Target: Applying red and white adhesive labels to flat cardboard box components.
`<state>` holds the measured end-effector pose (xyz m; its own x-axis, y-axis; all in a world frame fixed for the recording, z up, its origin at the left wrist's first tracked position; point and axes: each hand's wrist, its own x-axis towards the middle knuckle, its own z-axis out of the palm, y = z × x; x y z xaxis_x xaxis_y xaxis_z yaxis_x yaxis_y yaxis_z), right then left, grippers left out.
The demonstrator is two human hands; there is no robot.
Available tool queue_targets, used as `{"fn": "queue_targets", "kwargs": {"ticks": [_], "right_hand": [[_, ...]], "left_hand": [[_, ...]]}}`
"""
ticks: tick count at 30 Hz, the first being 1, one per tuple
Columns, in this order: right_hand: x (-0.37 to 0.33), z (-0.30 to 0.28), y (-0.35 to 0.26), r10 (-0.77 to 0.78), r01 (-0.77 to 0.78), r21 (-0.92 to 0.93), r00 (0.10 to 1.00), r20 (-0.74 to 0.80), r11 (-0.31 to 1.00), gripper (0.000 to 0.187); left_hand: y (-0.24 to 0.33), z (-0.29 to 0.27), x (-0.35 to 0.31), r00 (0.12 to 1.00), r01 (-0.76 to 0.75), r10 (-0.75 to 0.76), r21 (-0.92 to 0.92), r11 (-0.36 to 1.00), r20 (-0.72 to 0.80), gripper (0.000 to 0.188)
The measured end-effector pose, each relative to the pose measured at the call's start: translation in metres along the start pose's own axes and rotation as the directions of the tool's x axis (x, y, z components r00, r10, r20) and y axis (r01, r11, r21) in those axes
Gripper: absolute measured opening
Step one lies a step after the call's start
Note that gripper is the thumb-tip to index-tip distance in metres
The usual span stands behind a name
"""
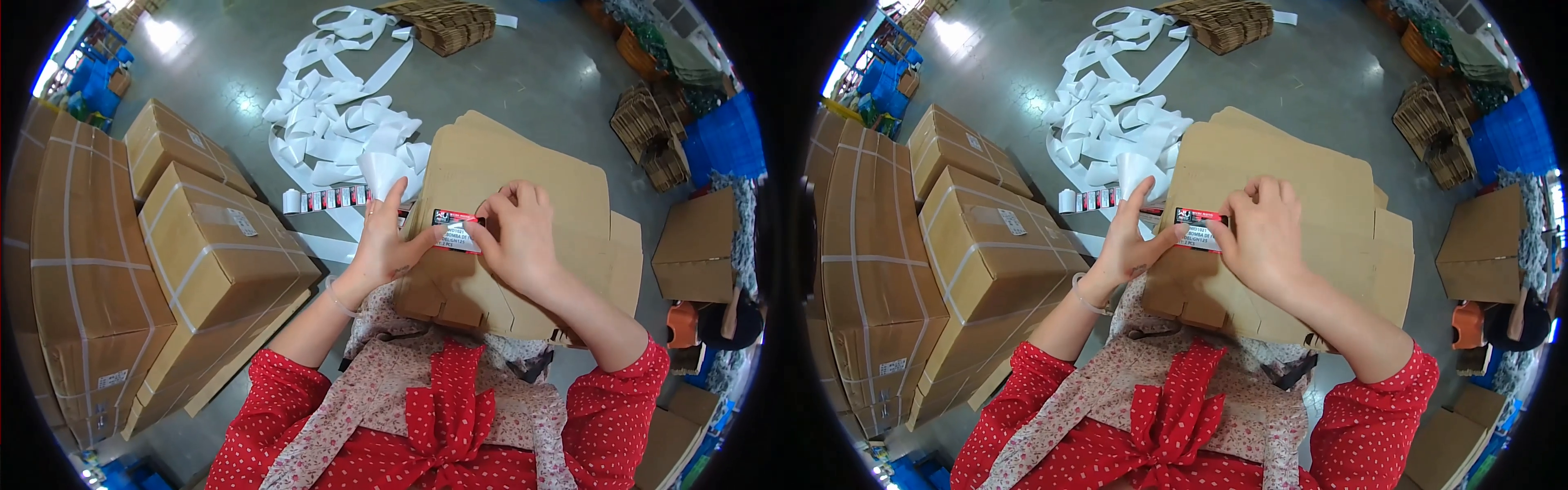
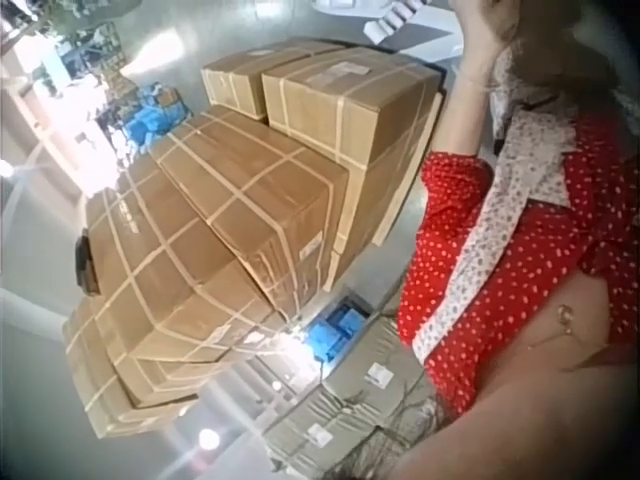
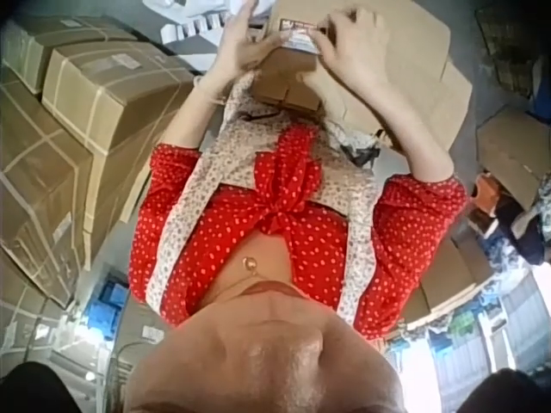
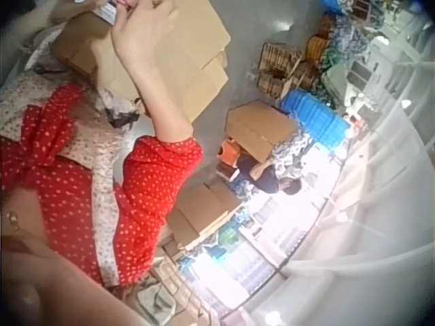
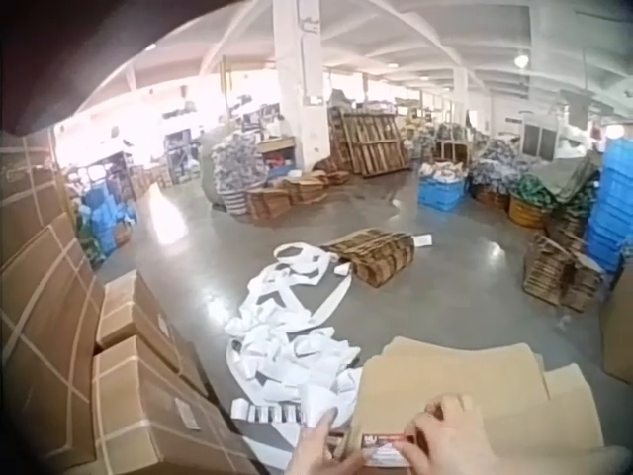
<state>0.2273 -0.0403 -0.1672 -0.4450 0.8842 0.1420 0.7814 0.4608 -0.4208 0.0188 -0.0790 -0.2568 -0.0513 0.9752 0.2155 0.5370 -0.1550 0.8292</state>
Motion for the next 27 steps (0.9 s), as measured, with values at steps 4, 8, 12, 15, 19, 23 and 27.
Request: {"fn": "queue_targets", "kwargs": {"ticks": [4, 8, 12, 15, 19, 23, 27], "right_hand": [[0.002, -0.02, 0.024, -0.152, 0.099, -0.238, 0.964, -0.217, 0.966, 0.02], [-0.022, -0.081, 0.053, -0.052, -0.089, -0.377, 0.937, -0.347, 0.922, 0.025], [-0.098, -0.128, 0.137, 0.247, -0.438, -0.524, 0.885, -0.395, 0.731, 0.029], [-0.126, -0.138, 0.144, 0.458, -0.545, -0.395, 0.837, -0.299, 0.74, 0.029], [-0.139, -0.135, 0.133, 0.619, -0.597, 0.171, 0.772, -0.145, 0.784, 0.028], [-0.158, -0.133, 0.149, 0.679, -0.411, 0.681, 0.713, -0.175, 0.606, 0.027], [-0.208, -0.122, 0.266, 0.871, -0.221, 0.909, 0.431, -0.235, 0.355, 0.03]], "left_hand": [[0.003, 0.002, 0.007, 0.998, 0.06, -0.059, -0.044, 0.997, 0.037, 0.092], [0.008, -0.003, 0.019, 0.982, 0.188, -0.183, -0.118, 0.975, 0.047, 0.092], [0.015, 0.004, 0.029, 0.954, 0.3, -0.291, -0.183, 0.936, 0.075, 0.092], [0.019, 0.01, 0.028, 0.976, 0.219, -0.219, -0.105, 0.97, 0.013, 0.093], [0.042, 0.008, 0.034, 0.951, 0.194, -0.13, -0.211, 0.958, 0.282, 0.096], [0.022, 0.028, 0.026, 0.986, 0.152, -0.139, -0.157, 0.976, 0.095, 0.098], [0.015, 0.011, 0.038, 0.921, 0.371, -0.389, -0.303, 0.878, 0.001, 0.074]]}}
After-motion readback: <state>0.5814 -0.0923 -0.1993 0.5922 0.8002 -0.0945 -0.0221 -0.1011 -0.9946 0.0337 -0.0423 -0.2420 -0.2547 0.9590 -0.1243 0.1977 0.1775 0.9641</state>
